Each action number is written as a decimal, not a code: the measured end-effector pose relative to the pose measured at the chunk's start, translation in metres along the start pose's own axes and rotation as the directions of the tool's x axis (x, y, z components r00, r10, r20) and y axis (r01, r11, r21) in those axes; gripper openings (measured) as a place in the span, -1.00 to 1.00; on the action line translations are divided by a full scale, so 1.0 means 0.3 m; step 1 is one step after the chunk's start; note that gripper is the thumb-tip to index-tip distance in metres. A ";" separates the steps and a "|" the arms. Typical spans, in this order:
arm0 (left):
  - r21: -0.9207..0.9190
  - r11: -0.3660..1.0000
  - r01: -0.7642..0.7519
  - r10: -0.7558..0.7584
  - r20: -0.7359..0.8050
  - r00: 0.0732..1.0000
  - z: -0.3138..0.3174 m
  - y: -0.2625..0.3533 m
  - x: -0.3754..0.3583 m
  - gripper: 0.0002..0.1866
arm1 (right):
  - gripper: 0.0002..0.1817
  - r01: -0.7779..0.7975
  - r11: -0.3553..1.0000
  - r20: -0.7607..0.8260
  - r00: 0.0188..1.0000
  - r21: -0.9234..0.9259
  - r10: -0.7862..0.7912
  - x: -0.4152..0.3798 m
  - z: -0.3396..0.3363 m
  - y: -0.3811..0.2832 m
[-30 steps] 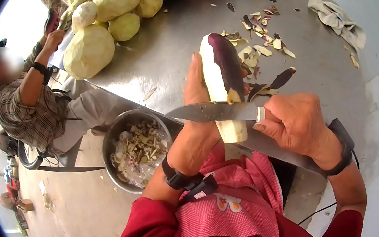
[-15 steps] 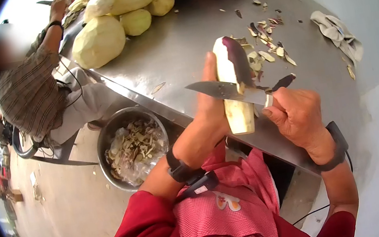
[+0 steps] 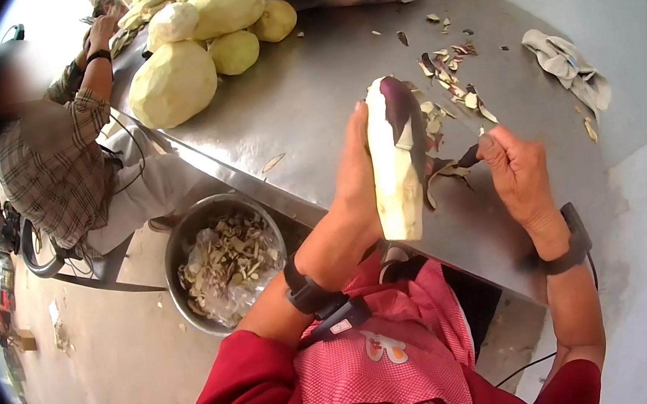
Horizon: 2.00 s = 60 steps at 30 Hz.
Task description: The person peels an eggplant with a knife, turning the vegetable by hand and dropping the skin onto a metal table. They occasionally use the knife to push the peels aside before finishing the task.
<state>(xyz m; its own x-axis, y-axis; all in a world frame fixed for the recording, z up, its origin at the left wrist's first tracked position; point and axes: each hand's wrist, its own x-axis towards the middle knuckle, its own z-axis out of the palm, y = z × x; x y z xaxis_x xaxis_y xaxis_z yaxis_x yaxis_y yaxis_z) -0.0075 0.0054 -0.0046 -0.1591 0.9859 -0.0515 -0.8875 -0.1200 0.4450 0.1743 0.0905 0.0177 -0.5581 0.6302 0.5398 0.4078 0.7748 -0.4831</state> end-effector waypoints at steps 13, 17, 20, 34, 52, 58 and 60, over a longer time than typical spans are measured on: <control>0.127 0.991 -0.051 0.047 0.033 0.998 -0.005 -0.011 -0.011 -0.40 | -0.67 0.362 0.928 0.072 0.931 -0.086 -0.357 -0.041 -0.005 -0.107; 0.191 0.980 -0.051 0.050 0.013 0.999 -0.013 -0.013 -0.007 -0.39 | -0.67 0.352 0.933 0.051 0.936 -0.074 -0.349 -0.045 0.000 -0.102; 0.210 0.977 -0.021 0.021 0.001 1.000 -0.009 -0.012 -0.008 -0.37 | -0.66 0.343 0.934 0.057 0.939 -0.098 -0.339 -0.044 0.003 -0.096; 0.300 0.947 -0.118 0.132 -0.026 0.991 0.026 -0.022 -0.007 -0.50 | -0.62 0.203 0.950 0.010 0.978 -0.239 -0.206 -0.024 0.022 -0.056; 0.440 0.897 -0.047 0.064 -0.025 0.998 0.009 -0.026 -0.012 -0.42 | -0.65 0.274 0.953 0.008 0.961 -0.130 -0.275 -0.007 0.006 -0.054; 0.423 0.906 0.002 0.040 -0.089 0.995 0.025 -0.016 -0.016 -0.42 | -0.71 -0.011 0.986 -0.007 1.000 -0.169 0.010 0.023 -0.024 0.032; 0.385 0.923 0.013 0.029 -0.104 0.994 0.015 -0.023 -0.014 -0.42 | -0.71 -0.011 0.994 0.017 1.000 -0.108 0.013 0.022 -0.025 -0.007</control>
<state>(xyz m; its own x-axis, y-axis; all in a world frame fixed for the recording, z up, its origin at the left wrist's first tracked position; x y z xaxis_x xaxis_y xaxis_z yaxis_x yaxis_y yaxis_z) 0.0013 0.0026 -0.0035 -0.2294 0.9644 -0.1313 -0.6545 -0.0530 0.7542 0.1753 0.0934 0.0276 -0.5652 0.6394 0.5212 0.4897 0.7685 -0.4118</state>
